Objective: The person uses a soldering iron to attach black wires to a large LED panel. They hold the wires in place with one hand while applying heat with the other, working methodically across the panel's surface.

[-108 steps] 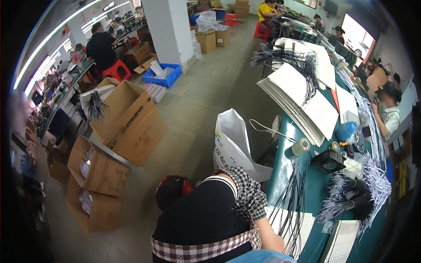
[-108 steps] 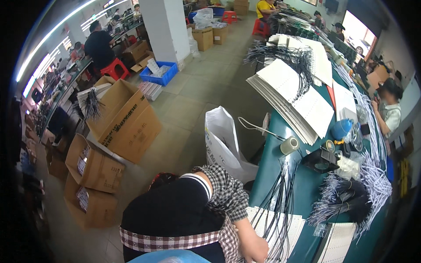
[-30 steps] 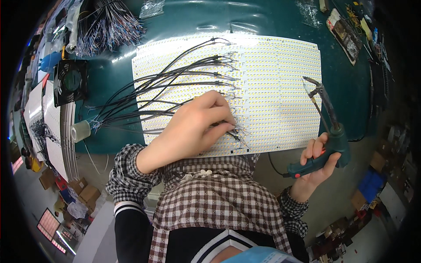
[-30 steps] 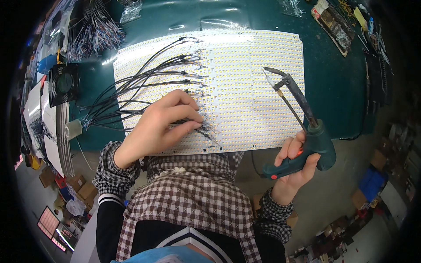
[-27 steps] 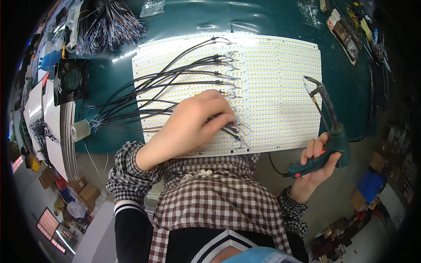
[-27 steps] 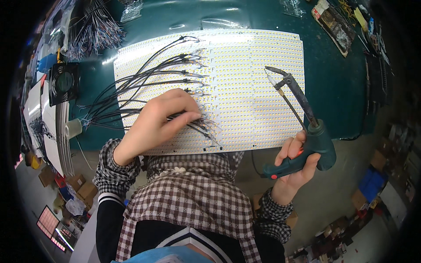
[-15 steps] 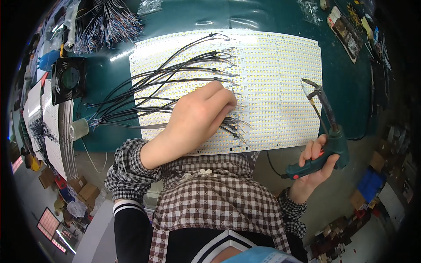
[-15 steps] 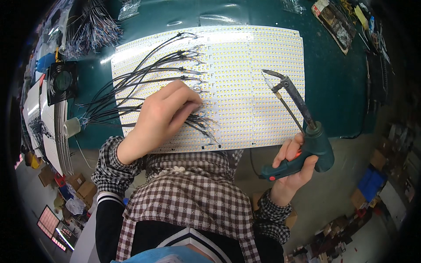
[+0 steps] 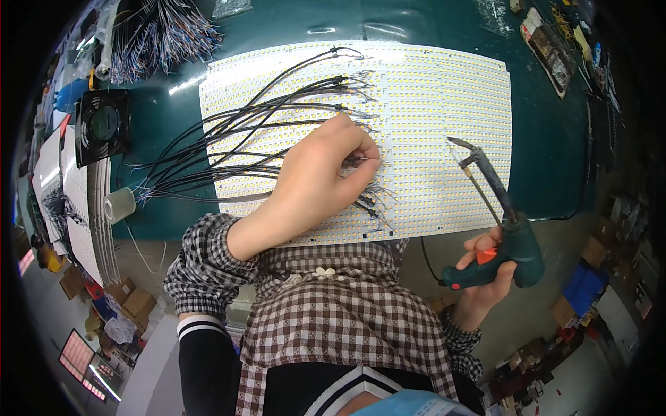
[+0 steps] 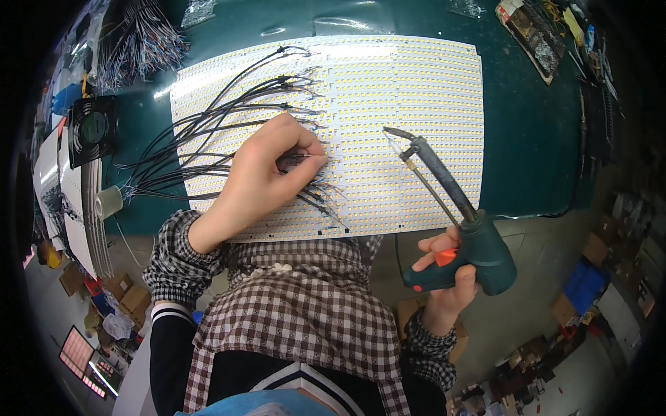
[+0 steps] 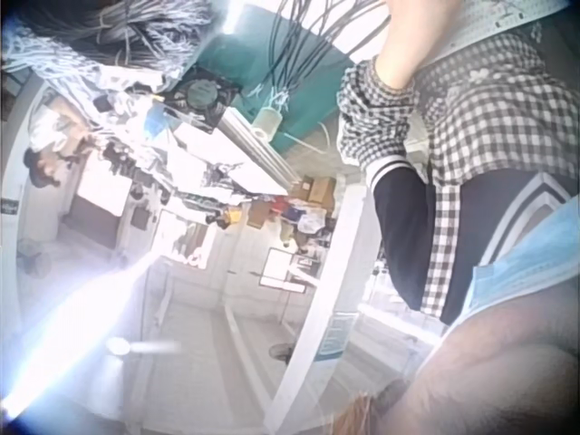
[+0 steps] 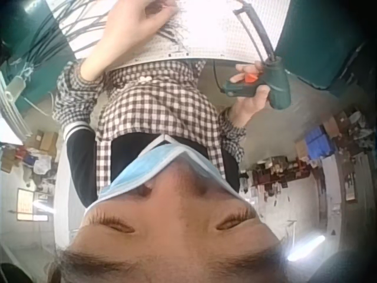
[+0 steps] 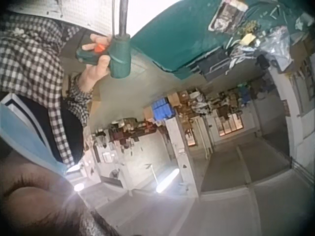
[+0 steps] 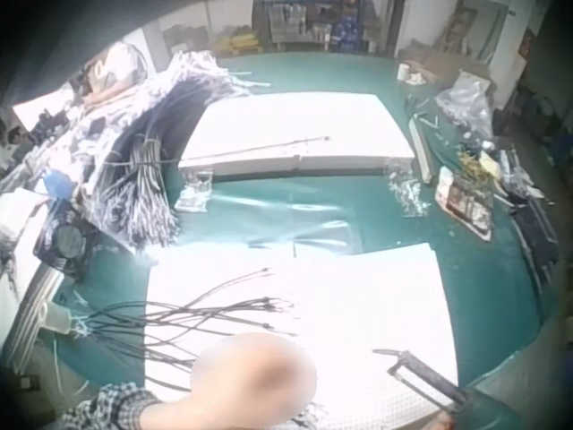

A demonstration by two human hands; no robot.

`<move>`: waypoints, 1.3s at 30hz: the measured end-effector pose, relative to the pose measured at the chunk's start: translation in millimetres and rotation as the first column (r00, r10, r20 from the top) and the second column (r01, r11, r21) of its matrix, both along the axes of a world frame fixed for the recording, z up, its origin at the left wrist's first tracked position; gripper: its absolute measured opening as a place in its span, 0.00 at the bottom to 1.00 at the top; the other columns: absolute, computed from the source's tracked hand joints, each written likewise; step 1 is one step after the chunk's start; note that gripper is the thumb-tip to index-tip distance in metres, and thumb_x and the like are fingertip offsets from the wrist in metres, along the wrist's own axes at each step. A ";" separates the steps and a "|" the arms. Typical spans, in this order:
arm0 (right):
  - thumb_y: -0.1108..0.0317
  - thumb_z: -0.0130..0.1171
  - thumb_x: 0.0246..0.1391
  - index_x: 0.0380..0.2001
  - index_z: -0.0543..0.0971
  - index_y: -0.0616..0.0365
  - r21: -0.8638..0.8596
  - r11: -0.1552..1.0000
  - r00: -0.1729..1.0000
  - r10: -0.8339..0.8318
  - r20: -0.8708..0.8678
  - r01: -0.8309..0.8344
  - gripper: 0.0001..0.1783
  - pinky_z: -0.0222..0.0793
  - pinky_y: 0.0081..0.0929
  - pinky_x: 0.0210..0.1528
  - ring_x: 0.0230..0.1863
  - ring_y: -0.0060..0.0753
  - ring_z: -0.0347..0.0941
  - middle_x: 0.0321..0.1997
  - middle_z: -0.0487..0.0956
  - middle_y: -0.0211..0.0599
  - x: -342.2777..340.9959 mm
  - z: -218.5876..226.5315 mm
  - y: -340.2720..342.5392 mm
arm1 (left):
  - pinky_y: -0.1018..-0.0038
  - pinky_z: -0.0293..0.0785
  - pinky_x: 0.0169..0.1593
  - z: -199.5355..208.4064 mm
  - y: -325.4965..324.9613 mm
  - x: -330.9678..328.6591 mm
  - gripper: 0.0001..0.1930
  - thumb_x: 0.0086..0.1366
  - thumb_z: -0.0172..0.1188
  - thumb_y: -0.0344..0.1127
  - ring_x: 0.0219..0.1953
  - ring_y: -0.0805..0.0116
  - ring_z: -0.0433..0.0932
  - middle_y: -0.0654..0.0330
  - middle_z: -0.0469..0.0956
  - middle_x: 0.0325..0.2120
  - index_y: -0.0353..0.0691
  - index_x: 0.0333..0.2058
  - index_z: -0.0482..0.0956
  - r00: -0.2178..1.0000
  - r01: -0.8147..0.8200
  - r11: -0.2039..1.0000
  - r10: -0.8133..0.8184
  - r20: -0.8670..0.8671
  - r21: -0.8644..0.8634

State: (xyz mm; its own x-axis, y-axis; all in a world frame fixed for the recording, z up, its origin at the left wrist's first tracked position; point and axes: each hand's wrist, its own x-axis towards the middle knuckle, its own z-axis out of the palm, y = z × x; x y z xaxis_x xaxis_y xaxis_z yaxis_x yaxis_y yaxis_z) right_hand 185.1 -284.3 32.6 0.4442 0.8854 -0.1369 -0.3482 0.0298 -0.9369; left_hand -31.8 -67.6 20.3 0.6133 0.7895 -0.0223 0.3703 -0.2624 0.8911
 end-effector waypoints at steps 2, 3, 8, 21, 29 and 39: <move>0.46 0.53 0.60 0.53 0.65 0.75 -0.046 0.999 0.998 -0.022 0.064 0.025 0.37 0.81 0.23 0.25 0.44 0.41 0.76 0.40 0.76 0.48 -9.8 3.0 -0.1 | 0.66 0.71 0.31 3.2 -1.2 1.9 0.04 0.51 0.62 0.29 0.28 0.58 0.75 0.57 0.73 0.25 0.40 0.26 0.76 0.997 -0.004 0.999 0.007 -0.076 0.039; 0.46 0.54 0.59 0.52 0.66 0.76 -0.084 0.996 0.996 -0.034 0.085 0.042 0.37 0.81 0.25 0.26 0.42 0.42 0.77 0.39 0.77 0.49 -13.4 5.3 -0.8 | 0.66 0.71 0.31 4.4 -1.1 2.5 0.04 0.51 0.62 0.29 0.27 0.57 0.75 0.57 0.72 0.25 0.40 0.26 0.76 0.994 -0.003 0.998 0.010 -0.112 0.059; 0.47 0.59 0.55 0.52 0.68 0.77 -0.190 0.980 0.989 -0.038 0.146 0.065 0.39 0.80 0.30 0.30 0.35 0.44 0.80 0.38 0.79 0.50 -22.6 11.3 -5.4 | 0.65 0.71 0.30 3.6 -0.4 3.0 0.04 0.50 0.62 0.29 0.27 0.58 0.75 0.58 0.73 0.25 0.40 0.25 0.76 0.993 0.003 0.997 0.006 -0.122 0.076; 0.54 0.59 0.58 0.53 0.67 0.80 -0.255 0.966 0.974 0.103 0.203 -0.049 0.36 0.78 0.31 0.35 0.32 0.38 0.78 0.34 0.77 0.46 -37.4 18.3 -6.6 | 0.65 0.71 0.28 -4.0 -6.8 6.9 0.06 0.49 0.62 0.27 0.26 0.57 0.74 0.57 0.71 0.24 0.39 0.25 0.73 0.997 -0.005 0.978 0.021 -0.077 0.210; 0.56 0.62 0.56 0.50 0.68 0.80 -0.301 0.950 0.976 0.138 0.167 -0.083 0.34 0.78 0.31 0.37 0.34 0.36 0.77 0.33 0.77 0.46 -41.1 20.1 -4.0 | 0.64 0.70 0.28 -4.3 -6.4 7.8 0.06 0.48 0.62 0.27 0.26 0.56 0.74 0.57 0.71 0.23 0.39 0.24 0.73 0.993 -0.001 0.978 0.025 -0.113 0.208; 0.61 0.62 0.56 0.41 0.73 0.73 -0.293 0.945 0.955 0.209 0.212 -0.142 0.22 0.78 0.33 0.40 0.34 0.36 0.77 0.33 0.77 0.45 -41.5 14.9 -1.7 | 0.63 0.70 0.28 -3.0 -6.7 8.4 0.06 0.48 0.62 0.27 0.26 0.56 0.74 0.57 0.71 0.23 0.39 0.24 0.72 0.993 -0.010 0.985 0.029 -0.110 0.171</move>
State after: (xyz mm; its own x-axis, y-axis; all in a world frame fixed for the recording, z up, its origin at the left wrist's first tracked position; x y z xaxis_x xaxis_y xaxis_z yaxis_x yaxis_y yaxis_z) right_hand 143.6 -286.0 47.6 0.3345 0.8956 -0.2933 -0.0920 -0.2787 -0.9560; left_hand -23.4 -74.3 17.3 0.5992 0.7993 0.0452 0.4716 -0.3980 0.7869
